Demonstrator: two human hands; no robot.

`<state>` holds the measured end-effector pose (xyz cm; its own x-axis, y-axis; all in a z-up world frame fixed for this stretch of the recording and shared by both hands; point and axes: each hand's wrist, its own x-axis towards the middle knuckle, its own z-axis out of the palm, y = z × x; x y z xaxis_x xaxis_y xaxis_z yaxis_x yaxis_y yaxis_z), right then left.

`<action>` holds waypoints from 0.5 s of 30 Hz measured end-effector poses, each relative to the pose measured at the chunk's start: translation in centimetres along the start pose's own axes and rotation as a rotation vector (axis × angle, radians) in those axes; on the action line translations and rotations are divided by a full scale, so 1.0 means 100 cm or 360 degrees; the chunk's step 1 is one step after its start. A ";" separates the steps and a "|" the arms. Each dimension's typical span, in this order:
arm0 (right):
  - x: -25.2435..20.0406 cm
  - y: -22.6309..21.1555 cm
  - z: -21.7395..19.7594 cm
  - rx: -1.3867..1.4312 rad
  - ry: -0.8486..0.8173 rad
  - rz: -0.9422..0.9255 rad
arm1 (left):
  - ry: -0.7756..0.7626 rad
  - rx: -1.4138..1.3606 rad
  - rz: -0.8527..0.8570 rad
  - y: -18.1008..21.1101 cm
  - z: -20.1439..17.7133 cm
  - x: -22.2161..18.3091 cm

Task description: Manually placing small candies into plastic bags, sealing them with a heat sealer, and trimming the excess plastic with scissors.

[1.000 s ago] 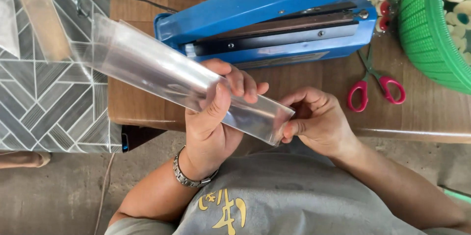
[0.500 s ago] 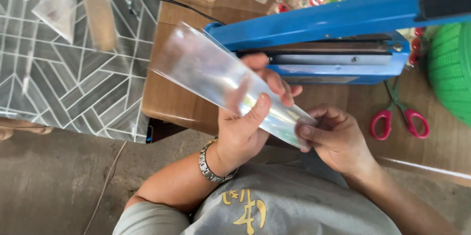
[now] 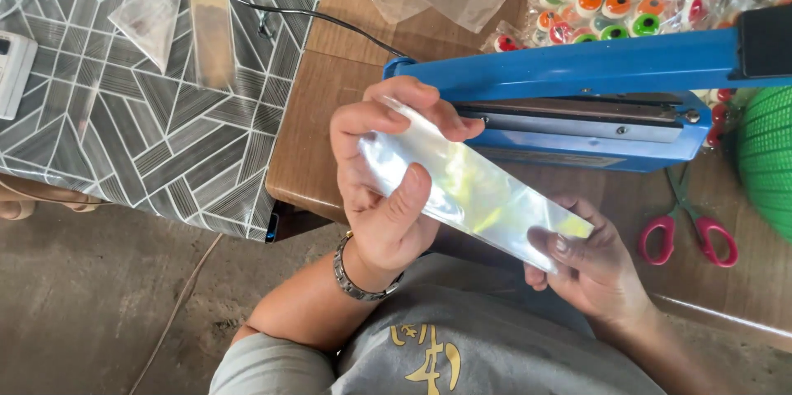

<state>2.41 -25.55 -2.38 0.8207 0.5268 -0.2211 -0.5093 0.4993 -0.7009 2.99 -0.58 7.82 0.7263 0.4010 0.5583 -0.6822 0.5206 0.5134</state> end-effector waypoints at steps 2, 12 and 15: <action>0.000 -0.002 0.009 -0.0056 0.0040 -0.0024 | 0.0014 -0.0025 -0.0067 -0.002 0.001 -0.003; 0.004 -0.007 0.017 -0.0129 0.0125 -0.0056 | 0.0090 0.0081 0.0017 -0.012 0.004 -0.007; 0.006 -0.010 0.025 -0.0057 0.0028 -0.0104 | 0.0137 0.0092 0.0043 -0.014 0.006 -0.005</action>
<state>2.76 -24.02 -0.07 0.8566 0.4814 -0.1856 -0.4450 0.5074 -0.7379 3.56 -2.01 7.21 0.7105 0.4788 0.5157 -0.7035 0.4654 0.5372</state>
